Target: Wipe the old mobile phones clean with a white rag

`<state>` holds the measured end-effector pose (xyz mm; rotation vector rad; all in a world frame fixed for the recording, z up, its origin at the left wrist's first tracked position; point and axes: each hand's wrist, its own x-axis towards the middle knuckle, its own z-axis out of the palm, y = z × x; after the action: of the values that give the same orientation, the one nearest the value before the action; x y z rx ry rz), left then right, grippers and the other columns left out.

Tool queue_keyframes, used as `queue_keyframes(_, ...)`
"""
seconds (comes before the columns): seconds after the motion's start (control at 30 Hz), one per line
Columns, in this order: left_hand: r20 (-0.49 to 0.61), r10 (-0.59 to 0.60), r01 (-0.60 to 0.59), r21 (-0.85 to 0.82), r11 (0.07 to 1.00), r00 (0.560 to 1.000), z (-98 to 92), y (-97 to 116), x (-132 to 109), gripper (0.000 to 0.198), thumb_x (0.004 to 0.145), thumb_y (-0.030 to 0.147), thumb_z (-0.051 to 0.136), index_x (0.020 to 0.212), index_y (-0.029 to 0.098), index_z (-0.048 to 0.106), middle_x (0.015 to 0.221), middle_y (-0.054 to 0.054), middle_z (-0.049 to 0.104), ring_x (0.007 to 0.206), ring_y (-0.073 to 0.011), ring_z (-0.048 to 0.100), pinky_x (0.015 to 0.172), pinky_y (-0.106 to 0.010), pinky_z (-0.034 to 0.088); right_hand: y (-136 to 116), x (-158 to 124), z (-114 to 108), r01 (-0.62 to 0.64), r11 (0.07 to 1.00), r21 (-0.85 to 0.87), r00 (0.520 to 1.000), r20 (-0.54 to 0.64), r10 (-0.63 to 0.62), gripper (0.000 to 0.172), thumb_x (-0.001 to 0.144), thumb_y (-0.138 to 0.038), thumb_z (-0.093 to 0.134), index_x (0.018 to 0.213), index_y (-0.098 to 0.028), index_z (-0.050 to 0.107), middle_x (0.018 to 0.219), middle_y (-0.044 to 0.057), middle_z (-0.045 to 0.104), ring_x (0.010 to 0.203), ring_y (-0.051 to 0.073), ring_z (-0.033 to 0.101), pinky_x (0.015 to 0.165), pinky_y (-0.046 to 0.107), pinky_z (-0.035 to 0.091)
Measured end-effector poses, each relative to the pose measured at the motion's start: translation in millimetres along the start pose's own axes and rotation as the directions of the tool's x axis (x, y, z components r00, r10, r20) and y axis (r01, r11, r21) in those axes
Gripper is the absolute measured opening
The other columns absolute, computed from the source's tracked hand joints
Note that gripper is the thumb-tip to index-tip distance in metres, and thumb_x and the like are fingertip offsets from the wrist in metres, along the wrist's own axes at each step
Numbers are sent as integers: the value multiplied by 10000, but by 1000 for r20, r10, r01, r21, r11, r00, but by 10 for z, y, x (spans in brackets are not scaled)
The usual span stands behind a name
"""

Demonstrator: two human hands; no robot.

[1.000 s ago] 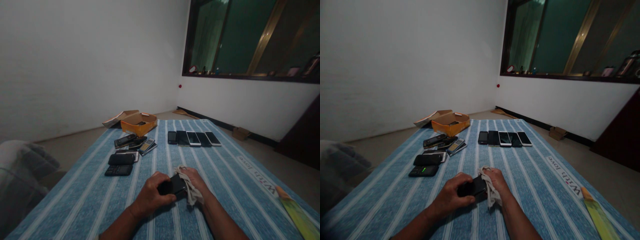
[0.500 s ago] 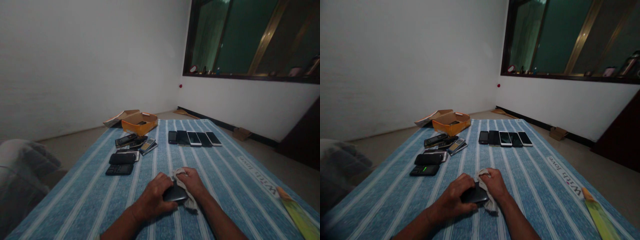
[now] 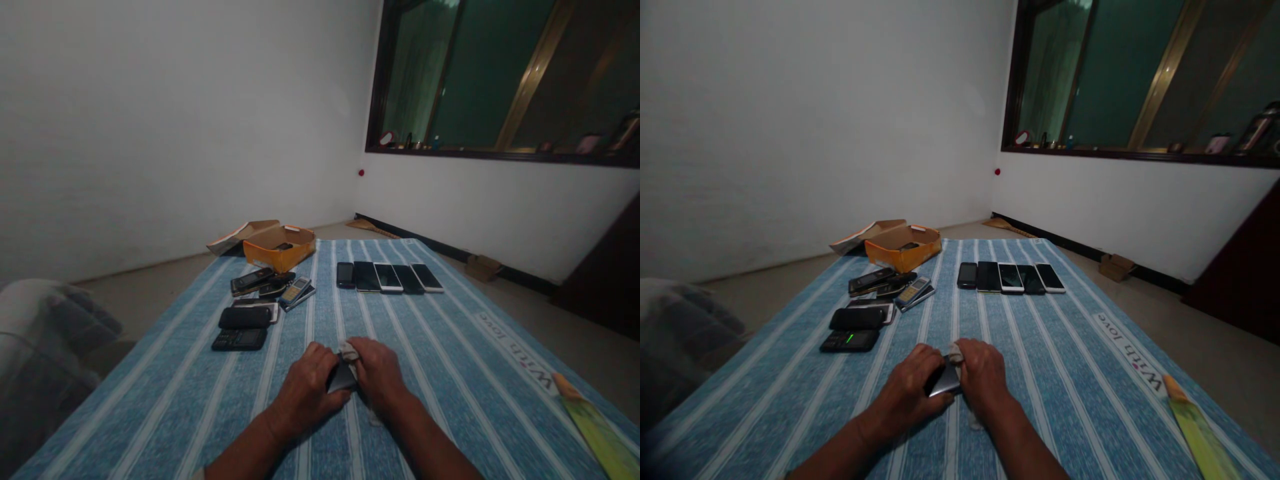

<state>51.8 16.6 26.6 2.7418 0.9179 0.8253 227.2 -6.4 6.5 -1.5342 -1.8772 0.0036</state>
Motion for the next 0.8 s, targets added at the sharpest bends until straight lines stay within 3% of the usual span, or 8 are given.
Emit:
queue_keyframes(0.17,-7,14,-15,-10,1000,1000,16,-7,-8,266,653,117,676,856,214,533,804,-25,598,838,-242,537,693,-327,477,-33,-15,60,0,998,-64,1000,27,2,291,776,-73,464,921,-218,670,866,49,705,795,194,627,732,270,399)
queue_keyframes(0.33,-9,53,-53,-40,998,999,83,-13,-37,294,707,112,655,953,216,531,870,-35,621,875,-246,539,725,-338,481,-73,-34,148,64,997,40,997,38,-66,249,807,-103,455,901,-213,658,883,47,704,806,190,615,765,275,394)
queue_keyframes(0.47,1,9,-9,-69,998,1000,73,19,-25,282,723,128,667,953,218,532,887,-35,624,880,-243,544,738,-337,482,-91,-38,167,69,994,87,997,24,-72,280,805,-90,450,959,-205,653,905,47,707,840,193,620,794,282,396)
queue_keyframes(0.8,69,-152,152,4,988,986,26,60,-2,239,720,191,710,890,206,542,836,-39,621,848,-253,588,728,-337,480,-61,-37,212,90,996,-26,996,24,-90,217,831,-93,472,924,-214,626,882,44,691,820,200,595,795,294,366)
